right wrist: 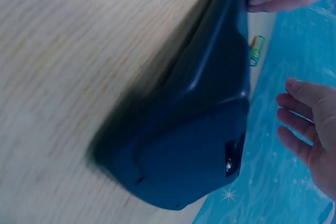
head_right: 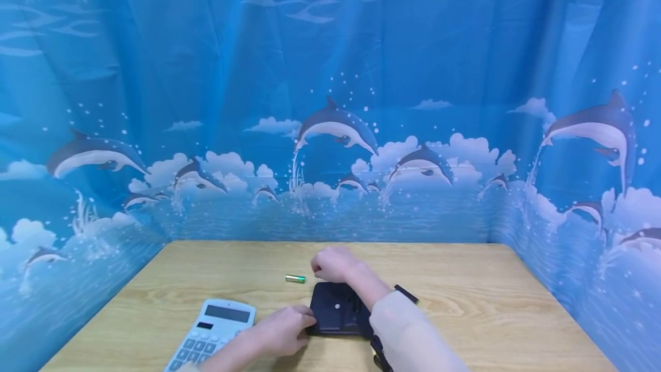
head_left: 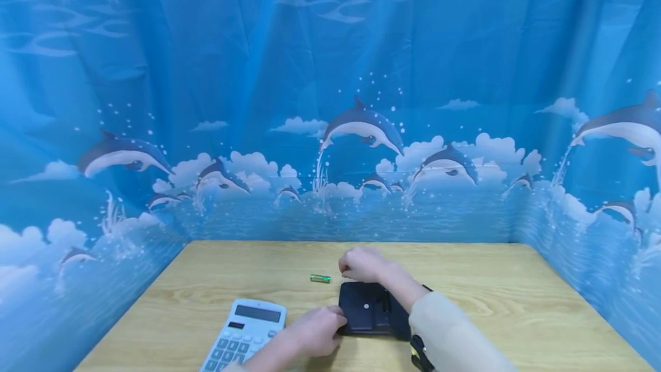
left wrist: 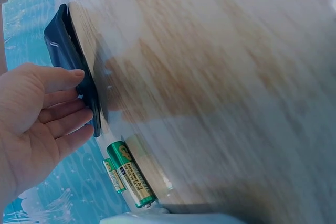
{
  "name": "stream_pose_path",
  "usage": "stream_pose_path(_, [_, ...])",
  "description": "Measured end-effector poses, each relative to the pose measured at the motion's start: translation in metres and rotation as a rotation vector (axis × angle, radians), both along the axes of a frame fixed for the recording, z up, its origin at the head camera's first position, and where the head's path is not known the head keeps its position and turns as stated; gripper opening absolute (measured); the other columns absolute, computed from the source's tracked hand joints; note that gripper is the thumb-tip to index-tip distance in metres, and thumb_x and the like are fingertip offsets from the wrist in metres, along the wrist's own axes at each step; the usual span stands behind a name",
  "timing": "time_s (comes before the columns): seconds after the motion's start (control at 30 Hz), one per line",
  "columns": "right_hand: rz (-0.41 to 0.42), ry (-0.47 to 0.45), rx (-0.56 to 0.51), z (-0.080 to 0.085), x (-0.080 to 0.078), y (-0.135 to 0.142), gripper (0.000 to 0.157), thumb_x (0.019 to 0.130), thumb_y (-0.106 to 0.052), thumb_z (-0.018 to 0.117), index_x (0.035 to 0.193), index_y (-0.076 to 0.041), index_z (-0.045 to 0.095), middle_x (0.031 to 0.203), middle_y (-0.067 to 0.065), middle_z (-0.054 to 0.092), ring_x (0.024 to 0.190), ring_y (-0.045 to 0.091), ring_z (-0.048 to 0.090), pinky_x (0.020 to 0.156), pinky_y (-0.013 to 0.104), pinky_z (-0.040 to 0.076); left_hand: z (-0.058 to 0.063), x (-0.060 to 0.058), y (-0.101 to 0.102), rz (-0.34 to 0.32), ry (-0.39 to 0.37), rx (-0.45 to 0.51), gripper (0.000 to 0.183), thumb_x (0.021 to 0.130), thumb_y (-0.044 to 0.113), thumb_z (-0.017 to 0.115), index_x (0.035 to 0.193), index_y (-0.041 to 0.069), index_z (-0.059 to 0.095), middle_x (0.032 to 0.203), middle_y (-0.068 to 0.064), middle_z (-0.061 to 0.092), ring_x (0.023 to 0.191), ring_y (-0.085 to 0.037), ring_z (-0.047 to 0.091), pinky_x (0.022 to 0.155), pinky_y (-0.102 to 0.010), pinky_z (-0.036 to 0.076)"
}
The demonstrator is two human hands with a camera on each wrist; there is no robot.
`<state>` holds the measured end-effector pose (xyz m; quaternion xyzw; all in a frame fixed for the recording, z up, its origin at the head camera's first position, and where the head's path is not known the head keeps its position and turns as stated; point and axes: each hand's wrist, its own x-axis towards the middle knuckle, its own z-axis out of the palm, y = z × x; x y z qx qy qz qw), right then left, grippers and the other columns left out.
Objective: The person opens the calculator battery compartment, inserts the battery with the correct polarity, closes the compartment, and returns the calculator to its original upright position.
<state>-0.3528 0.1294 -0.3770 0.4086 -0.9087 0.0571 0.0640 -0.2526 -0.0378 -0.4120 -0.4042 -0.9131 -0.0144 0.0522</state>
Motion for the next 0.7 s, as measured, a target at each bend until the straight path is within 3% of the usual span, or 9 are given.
stream_pose_path(0.2, [0.075,0.061,0.095,-0.011,-0.011,-0.014,0.008,0.086,-0.014,0.064,0.082,-0.016,0.071,0.076,-0.009,0.064,0.066,0.004,0.056,0.06,0.019,0.045,0.0,0.0,0.001,0.018,-0.045,-0.007,0.023,0.076,0.014,0.069,0.099,0.01,0.07,0.091,0.006,0.061,0.081,-0.002,0.057,0.07,-0.018,0.048])
stream_pose_path(0.43, [0.085,0.006,0.164,-0.02,-0.018,-0.018,0.015,0.086,-0.018,0.066,0.099,-0.02,0.071,0.096,-0.008,0.066,0.09,0.006,0.06,0.078,0.022,0.048,-0.002,0.001,0.0,0.021,-0.062,-0.011,0.03,0.078,0.014,0.067,0.108,0.01,0.068,0.101,0.005,0.063,0.092,-0.005,0.059,0.077,-0.019,0.048])
stream_pose_path(0.7, [0.119,0.093,0.144,-0.025,-0.02,-0.031,0.012,0.083,-0.014,0.066,0.093,-0.018,0.072,0.091,-0.008,0.067,0.086,0.007,0.061,0.074,0.02,0.048,-0.002,0.0,0.0,0.039,-0.085,-0.024,0.032,0.079,0.016,0.068,0.111,0.01,0.067,0.105,0.004,0.063,0.094,-0.005,0.059,0.079,-0.019,0.048])
